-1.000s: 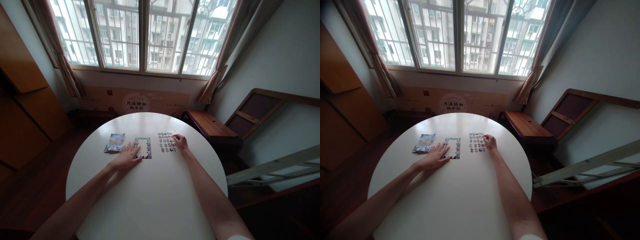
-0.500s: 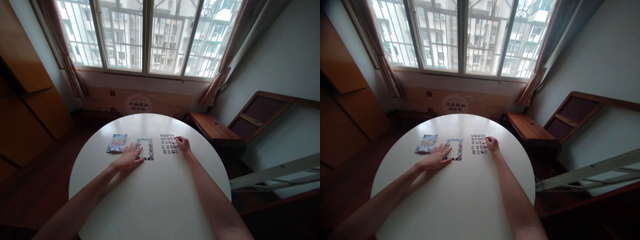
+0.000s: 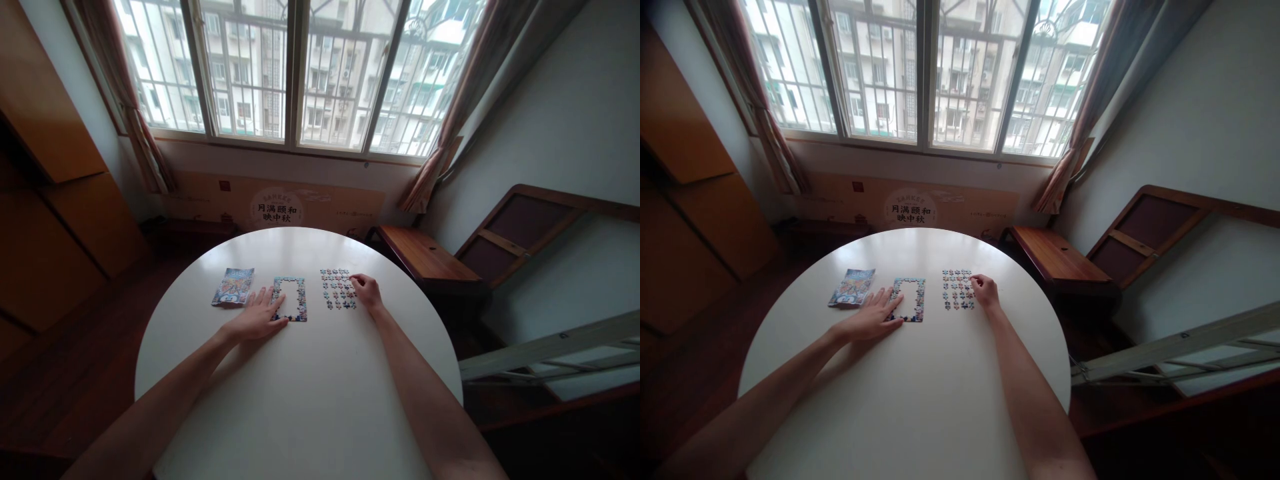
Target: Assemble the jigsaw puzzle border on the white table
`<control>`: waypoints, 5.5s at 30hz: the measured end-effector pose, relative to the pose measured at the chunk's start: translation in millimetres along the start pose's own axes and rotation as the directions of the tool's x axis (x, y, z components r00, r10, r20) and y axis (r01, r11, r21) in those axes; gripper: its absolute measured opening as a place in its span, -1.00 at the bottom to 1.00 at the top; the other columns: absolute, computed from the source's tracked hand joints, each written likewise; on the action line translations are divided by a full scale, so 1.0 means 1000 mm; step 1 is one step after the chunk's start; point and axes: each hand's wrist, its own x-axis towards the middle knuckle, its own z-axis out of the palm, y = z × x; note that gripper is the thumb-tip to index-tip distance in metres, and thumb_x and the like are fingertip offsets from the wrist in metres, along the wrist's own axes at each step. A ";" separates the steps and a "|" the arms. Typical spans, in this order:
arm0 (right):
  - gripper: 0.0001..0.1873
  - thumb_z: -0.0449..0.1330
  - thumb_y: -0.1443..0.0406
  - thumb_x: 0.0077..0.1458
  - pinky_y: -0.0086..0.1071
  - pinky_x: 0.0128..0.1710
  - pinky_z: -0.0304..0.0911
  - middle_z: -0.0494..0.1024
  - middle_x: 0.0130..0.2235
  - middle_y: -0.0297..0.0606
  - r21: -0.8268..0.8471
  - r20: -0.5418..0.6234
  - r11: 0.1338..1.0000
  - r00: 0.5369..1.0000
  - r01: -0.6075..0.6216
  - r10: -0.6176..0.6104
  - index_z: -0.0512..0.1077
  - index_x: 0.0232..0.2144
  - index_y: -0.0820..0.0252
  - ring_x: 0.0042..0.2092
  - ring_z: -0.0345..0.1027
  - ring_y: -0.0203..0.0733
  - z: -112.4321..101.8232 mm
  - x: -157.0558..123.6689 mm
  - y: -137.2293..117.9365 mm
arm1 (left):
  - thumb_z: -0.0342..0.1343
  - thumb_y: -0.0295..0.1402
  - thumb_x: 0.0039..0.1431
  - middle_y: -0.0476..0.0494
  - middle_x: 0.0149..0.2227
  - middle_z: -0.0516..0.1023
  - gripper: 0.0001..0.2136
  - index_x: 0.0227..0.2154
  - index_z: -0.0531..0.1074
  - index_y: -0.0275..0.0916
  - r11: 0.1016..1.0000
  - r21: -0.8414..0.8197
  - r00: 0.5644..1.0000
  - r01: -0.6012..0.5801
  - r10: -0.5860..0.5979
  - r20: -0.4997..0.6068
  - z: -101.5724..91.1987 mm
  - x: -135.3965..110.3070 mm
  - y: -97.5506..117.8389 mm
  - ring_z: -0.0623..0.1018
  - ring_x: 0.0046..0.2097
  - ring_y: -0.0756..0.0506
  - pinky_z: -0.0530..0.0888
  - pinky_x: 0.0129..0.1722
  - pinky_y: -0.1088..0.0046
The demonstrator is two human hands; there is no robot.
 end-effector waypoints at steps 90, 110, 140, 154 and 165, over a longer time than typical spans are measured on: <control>-0.64 0.12 0.12 -0.08 -0.29 -0.34 0.32 0.60 -0.42 -0.18 0.076 -0.003 0.997 1.000 -0.009 0.010 0.57 -0.40 0.25 -0.38 0.42 -0.14 0.001 0.003 0.007 | -0.11 -0.20 0.13 0.05 -0.68 0.10 -0.67 -0.68 0.04 -0.21 0.973 -0.228 0.922 0.016 -0.102 -0.374 -0.024 -0.001 -0.014 0.20 -0.58 0.03 0.01 -0.51 0.45; -0.67 0.11 0.17 -0.07 -0.32 -0.35 0.31 0.61 -0.39 -0.14 0.045 0.025 0.999 1.000 0.000 -0.001 0.57 -0.39 0.26 -0.37 0.45 -0.13 -0.003 -0.003 -0.001 | -0.13 -0.13 0.14 0.03 -0.64 0.20 -0.65 -0.66 0.11 -0.21 0.966 -0.259 0.966 -0.030 -0.039 -0.257 -0.009 0.005 -0.018 0.27 -0.54 0.00 0.06 -0.50 0.47; -0.73 0.12 0.29 0.06 -0.38 -0.19 0.29 0.59 -0.33 -0.18 -0.232 -0.020 0.972 0.999 -0.033 0.029 0.57 -0.28 0.27 -0.30 0.43 -0.18 0.003 0.000 -0.018 | -0.04 -0.05 0.12 -0.03 -0.59 0.39 -0.63 -0.58 0.35 -0.24 0.980 -0.196 0.973 -0.018 -0.028 -0.227 0.000 0.005 -0.028 0.36 -0.51 -0.02 0.11 -0.50 0.47; -0.76 0.24 0.17 0.07 -0.26 -0.05 0.24 0.42 -0.07 -0.08 -0.576 0.226 0.817 0.968 0.040 0.111 0.60 -0.23 0.10 0.01 0.26 0.01 0.023 0.047 -0.047 | -0.02 -0.05 0.12 -0.04 -0.56 0.42 -0.66 -0.56 0.35 -0.22 0.982 -0.188 0.973 0.003 -0.046 -0.226 0.001 0.005 -0.029 0.36 -0.50 -0.02 0.09 -0.50 0.47; -0.82 0.33 0.23 -0.07 -0.21 -0.08 0.29 0.45 -0.09 -0.06 -0.565 0.243 0.825 0.958 0.012 0.152 0.61 -0.34 0.12 0.01 0.26 0.04 0.035 0.057 -0.044 | -0.07 -0.01 0.15 -0.06 -0.54 0.45 -0.62 -0.54 0.38 -0.22 0.983 -0.181 0.971 -0.001 -0.042 -0.235 -0.003 0.002 -0.027 0.38 -0.48 -0.05 0.10 -0.50 0.46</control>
